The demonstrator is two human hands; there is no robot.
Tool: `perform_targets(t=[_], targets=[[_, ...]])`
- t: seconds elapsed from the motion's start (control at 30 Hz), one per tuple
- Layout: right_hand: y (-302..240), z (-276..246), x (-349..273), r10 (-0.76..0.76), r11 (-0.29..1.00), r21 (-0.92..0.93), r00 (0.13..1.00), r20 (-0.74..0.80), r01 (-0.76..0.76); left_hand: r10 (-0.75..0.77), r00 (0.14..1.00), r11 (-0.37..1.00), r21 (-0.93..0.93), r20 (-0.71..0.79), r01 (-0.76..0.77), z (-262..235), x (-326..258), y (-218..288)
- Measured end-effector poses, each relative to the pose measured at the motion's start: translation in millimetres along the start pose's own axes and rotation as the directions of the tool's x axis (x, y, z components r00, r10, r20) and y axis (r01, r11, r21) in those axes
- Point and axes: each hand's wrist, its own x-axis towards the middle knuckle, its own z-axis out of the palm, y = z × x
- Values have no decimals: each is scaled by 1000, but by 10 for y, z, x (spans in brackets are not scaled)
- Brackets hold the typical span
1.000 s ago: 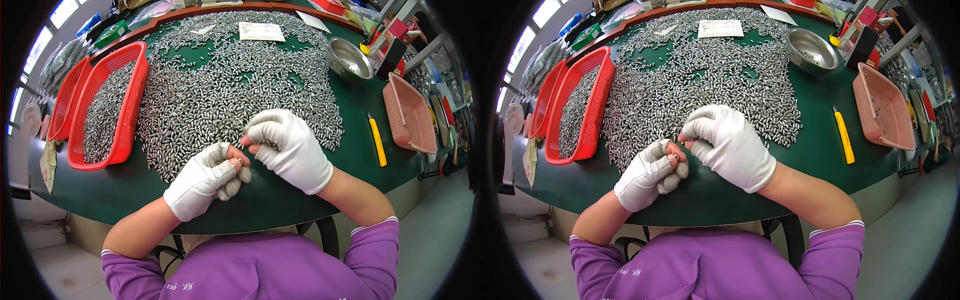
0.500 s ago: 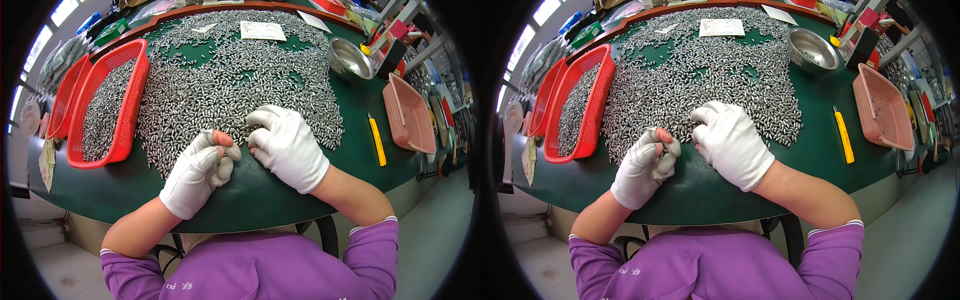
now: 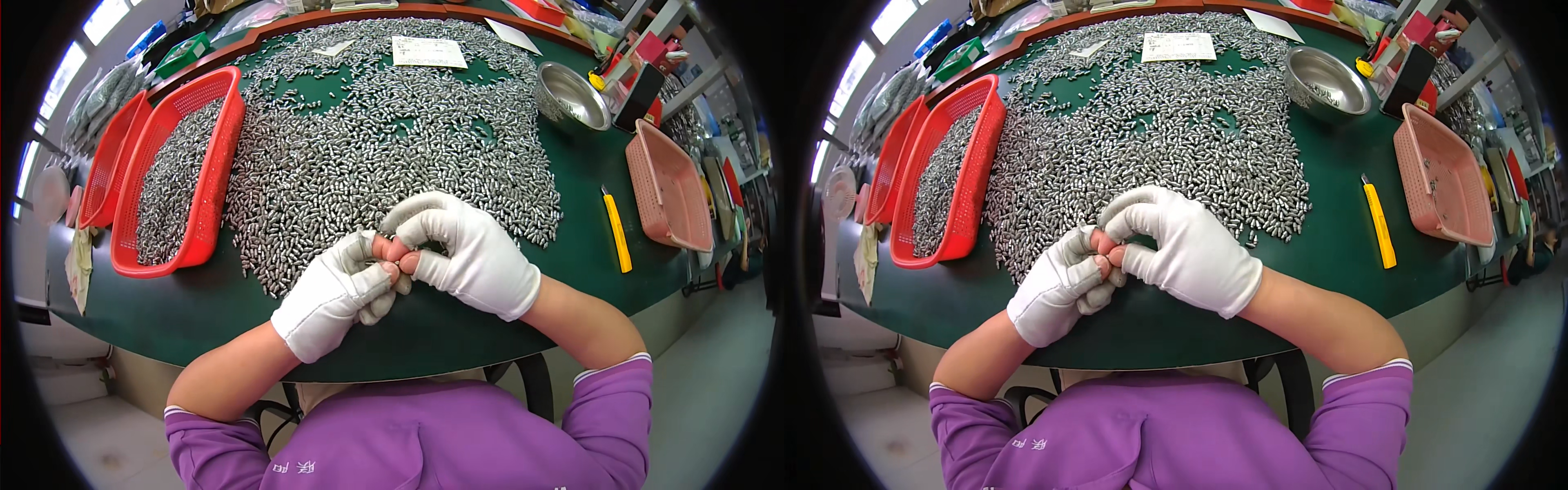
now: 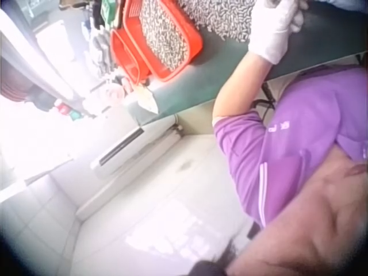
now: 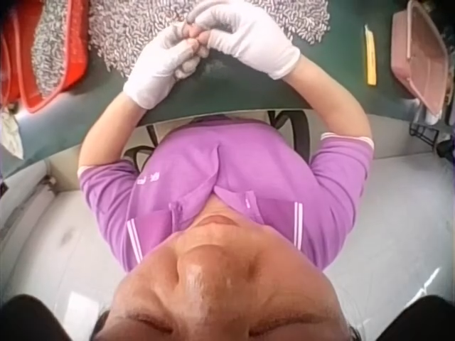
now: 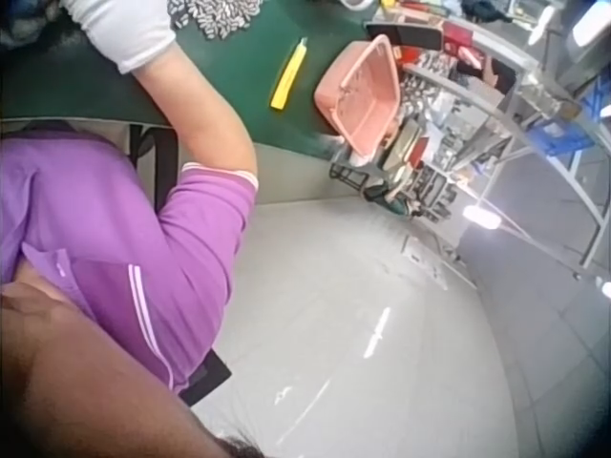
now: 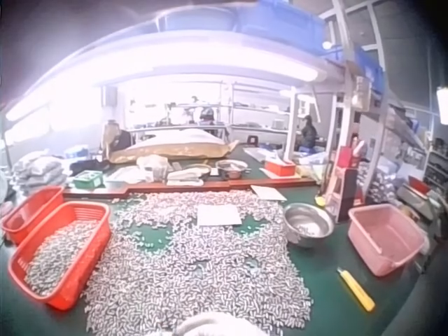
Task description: Inspecting and trimming small metal components using a hand tool at a manufacturing workstation.
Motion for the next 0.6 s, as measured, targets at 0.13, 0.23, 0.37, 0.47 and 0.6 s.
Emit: perform_targets(t=[0.13, 0.23, 0.37, 0.47, 0.6], targets=[[-3, 1, 1, -22, 999, -49, 999, -46, 19, 20, 1000, 1000, -17, 15, -20, -21, -7, -10], [-6, -19, 13, -5, 997, -80, 995, -96, -3, 32, 999, 999, -12, 34, -32, -27, -8, -9], [27, -21, 42, -92, 958, -284, 978, -190, 35, 55, 998, 998, 32, 32, -56, -10, -17, 8], [65, -42, 70, -187, 887, -454, 966, -177, 89, 87, 996, 996, -31, -13, -87, -32, 2, -23], [134, -39, 102, -255, 756, -635, 965, -65, 158, 177, 984, 972, -159, 6, -174, -78, 13, -20]])
